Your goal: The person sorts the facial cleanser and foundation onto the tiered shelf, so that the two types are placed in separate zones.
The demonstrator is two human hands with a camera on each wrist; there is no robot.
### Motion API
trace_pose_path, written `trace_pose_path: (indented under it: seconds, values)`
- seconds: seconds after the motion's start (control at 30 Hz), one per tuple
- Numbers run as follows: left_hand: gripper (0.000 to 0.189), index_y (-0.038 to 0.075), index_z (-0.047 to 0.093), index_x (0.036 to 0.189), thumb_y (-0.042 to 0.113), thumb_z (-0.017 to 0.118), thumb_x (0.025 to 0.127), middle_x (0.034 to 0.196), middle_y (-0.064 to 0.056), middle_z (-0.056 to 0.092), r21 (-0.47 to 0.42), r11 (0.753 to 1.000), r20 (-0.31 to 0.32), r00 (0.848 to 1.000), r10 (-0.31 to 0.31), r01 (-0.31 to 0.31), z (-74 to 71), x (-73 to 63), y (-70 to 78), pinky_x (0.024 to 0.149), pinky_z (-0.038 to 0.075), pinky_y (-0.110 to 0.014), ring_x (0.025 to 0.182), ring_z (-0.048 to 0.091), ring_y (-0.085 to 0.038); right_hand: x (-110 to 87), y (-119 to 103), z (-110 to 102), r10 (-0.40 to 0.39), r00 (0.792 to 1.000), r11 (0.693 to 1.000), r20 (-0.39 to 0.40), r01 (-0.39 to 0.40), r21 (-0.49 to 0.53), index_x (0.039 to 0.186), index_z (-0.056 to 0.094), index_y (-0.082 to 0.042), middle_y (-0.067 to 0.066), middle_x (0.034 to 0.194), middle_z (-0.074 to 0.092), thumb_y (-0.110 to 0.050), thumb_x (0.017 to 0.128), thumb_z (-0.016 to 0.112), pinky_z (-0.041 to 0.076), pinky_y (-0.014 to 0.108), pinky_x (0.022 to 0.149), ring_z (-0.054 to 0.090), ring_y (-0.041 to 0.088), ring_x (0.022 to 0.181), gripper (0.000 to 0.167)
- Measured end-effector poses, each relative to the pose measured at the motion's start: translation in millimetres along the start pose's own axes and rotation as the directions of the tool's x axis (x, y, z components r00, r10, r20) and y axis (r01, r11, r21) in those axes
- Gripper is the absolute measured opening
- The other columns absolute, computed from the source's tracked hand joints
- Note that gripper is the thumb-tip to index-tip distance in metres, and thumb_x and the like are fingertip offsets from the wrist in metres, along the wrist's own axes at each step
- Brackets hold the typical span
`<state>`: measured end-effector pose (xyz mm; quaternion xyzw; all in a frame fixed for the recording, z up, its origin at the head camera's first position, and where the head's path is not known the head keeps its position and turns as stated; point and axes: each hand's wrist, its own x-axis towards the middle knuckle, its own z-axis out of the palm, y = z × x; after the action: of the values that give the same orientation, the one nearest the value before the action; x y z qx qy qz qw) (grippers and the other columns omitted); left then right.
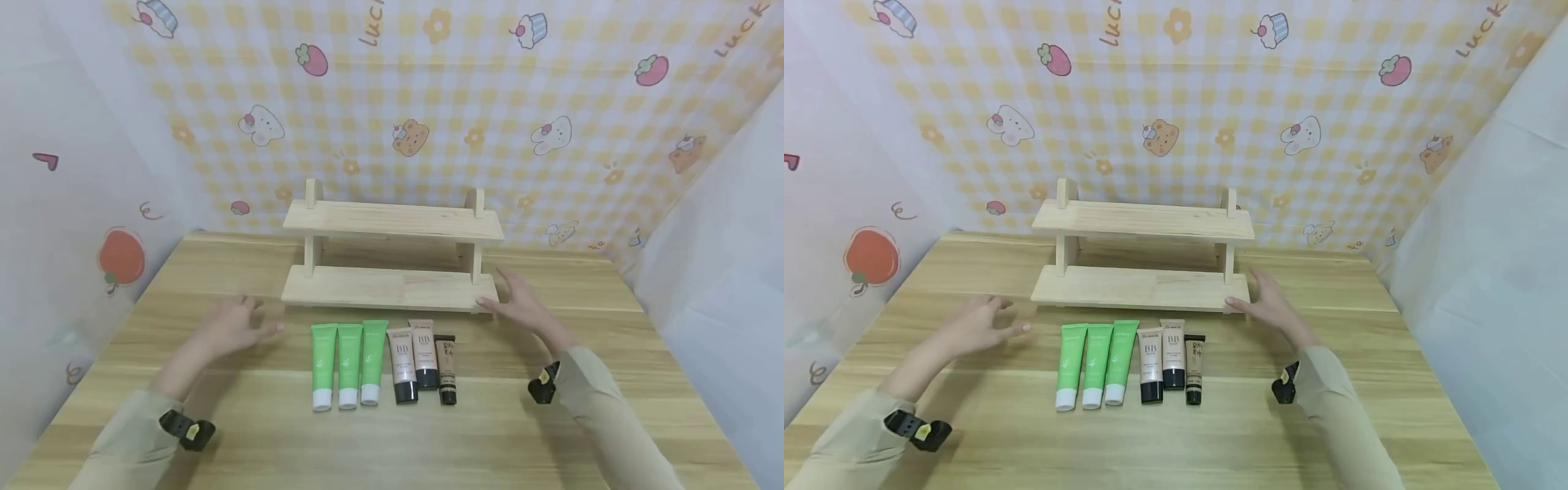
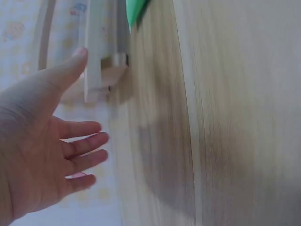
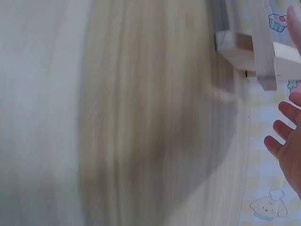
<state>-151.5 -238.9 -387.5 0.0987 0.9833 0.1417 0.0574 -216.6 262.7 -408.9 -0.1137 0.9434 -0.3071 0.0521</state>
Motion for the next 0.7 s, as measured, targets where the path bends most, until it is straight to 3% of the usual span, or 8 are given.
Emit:
trace_pose_path:
  seconds: [0.3, 0.57, 0.7]
  values:
    - [0.071, -0.015, 0.045, 0.119, 0.045, 0.060, 0.083, 0.115, -0.033, 0.054, -0.162, 0.987, 0.164, 0.986, 0.035, -0.008, 6.3, -10.2, 21.9, 0.085, 0.048, -0.054, 0.103, 0.054, -0.045, 24.6, -11.5, 2.5, 0.029, 0.999, 0.990, 0.041, -0.035, 0.138, 0.142, 0.018, 0.004, 0.028, 0.146, 0.023, -0.042, 0.086, 0.059, 0.023, 0.058, 0.109, 0.023, 0.045, 0.133, 0.083]
    - [0.071, -0.013, 0.044, 0.122, 0.042, 0.063, 0.082, 0.116, -0.031, 0.054, -0.279, 0.960, 0.239, 0.971, 0.030, 0.039, 13.3, -7.7, 44.7, 0.087, 0.050, -0.049, 0.103, 0.056, -0.040, 34.2, -14.3, -0.5, 0.068, 0.996, 0.985, 0.057, -0.076, 0.153, 0.137, 0.031, 0.007, 0.029, 0.139, 0.035, -0.039, 0.088, 0.056, 0.033, 0.052, 0.106, 0.037, 0.044, 0.126, 0.071]
    - [0.070, -0.012, 0.045, 0.120, 0.040, 0.067, 0.079, 0.107, -0.026, 0.057, -0.326, 0.943, 0.256, 0.967, 0.017, 0.070, 17.6, -4.5, 55.3, 0.078, 0.053, -0.043, 0.092, 0.058, -0.032, 35.1, -14.6, -0.5, 0.090, 0.994, 0.983, 0.065, -0.099, 0.153, 0.131, 0.040, 0.007, 0.028, 0.130, 0.047, -0.040, 0.088, 0.057, 0.043, 0.048, 0.098, 0.049, 0.040, 0.116, 0.066]
